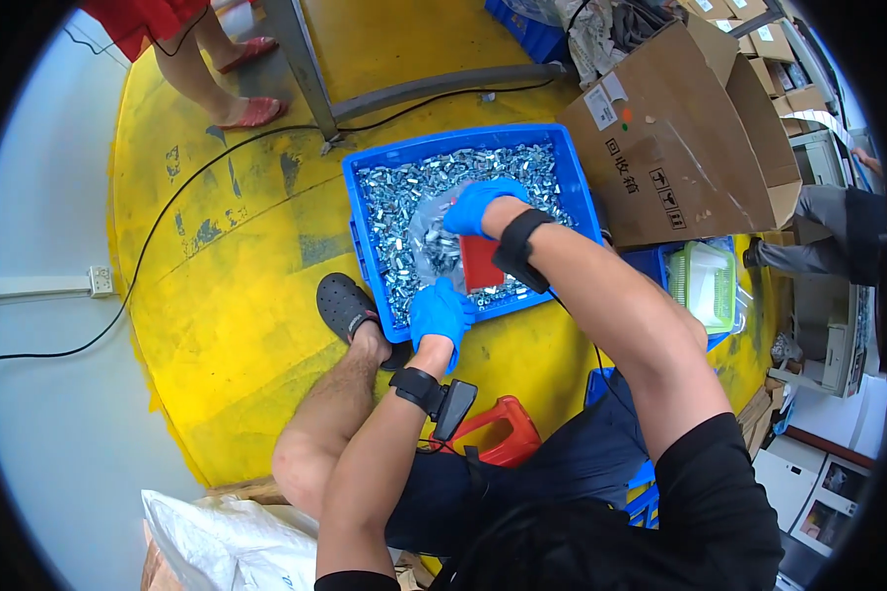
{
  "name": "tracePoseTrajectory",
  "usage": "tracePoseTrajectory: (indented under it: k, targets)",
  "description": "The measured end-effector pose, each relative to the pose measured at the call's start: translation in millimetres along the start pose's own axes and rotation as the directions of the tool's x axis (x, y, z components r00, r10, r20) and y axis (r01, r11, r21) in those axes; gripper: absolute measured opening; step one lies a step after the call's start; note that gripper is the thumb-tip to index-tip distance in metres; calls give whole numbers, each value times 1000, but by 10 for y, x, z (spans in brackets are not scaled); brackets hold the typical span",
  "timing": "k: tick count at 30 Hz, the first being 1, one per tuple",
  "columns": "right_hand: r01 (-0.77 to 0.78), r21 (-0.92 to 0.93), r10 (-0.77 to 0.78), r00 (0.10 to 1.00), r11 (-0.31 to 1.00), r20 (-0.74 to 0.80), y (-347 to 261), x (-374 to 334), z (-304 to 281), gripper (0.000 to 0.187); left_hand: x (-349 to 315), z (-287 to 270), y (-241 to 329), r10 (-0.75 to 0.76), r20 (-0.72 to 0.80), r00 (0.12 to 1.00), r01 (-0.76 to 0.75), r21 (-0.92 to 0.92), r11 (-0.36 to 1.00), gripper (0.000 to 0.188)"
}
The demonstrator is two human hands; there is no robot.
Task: The person scoops metal parts from a blue bin into a red tray, pours them into a plastic bag, and then seals the bag before repeating the process.
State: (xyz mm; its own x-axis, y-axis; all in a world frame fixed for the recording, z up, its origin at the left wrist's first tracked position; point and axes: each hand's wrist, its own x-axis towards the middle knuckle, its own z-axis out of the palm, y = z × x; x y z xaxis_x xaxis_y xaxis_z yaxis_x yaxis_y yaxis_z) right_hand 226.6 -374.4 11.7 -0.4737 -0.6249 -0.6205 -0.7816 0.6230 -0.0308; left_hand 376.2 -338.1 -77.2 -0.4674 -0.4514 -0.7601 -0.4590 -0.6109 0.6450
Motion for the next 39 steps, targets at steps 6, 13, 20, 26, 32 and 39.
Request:
tracePoseTrajectory:
  k: [6, 13, 20, 26, 32, 39]
  targets:
    - [160, -257, -172, 985, 953, -27, -213, 29, -163, 35, 78, -72, 122, -11, -56, 998, 2, -158, 987, 33]
    - [249, -217, -265, 963, 944, -51, 75, -180, -243, 38, 155, -117, 27, 84, -130, 988, -82, 19, 996, 39]
    - [-3, 477, 83, 986, 879, -146, 1715, -357, -249, 46, -178, 162, 236, 134, 17, 991, -132, 337, 932, 45]
    - [98, 344, 125, 811, 934, -571, 2074, 97, 1031, 49, 418, 489, -293, 455, 405, 793, -602, 639, 479, 47]
    - [0, 44, 22, 868, 999, -497, 1902, 364, 1490, 30, 683, 888, -231, 210, 187, 960, -247, 918, 312, 59]
    - [-44, 328, 151, 939, 944, -309, 1954, 307, 1426, 29, 826, 833, -385, 195, 220, 956, -284, 864, 417, 74]
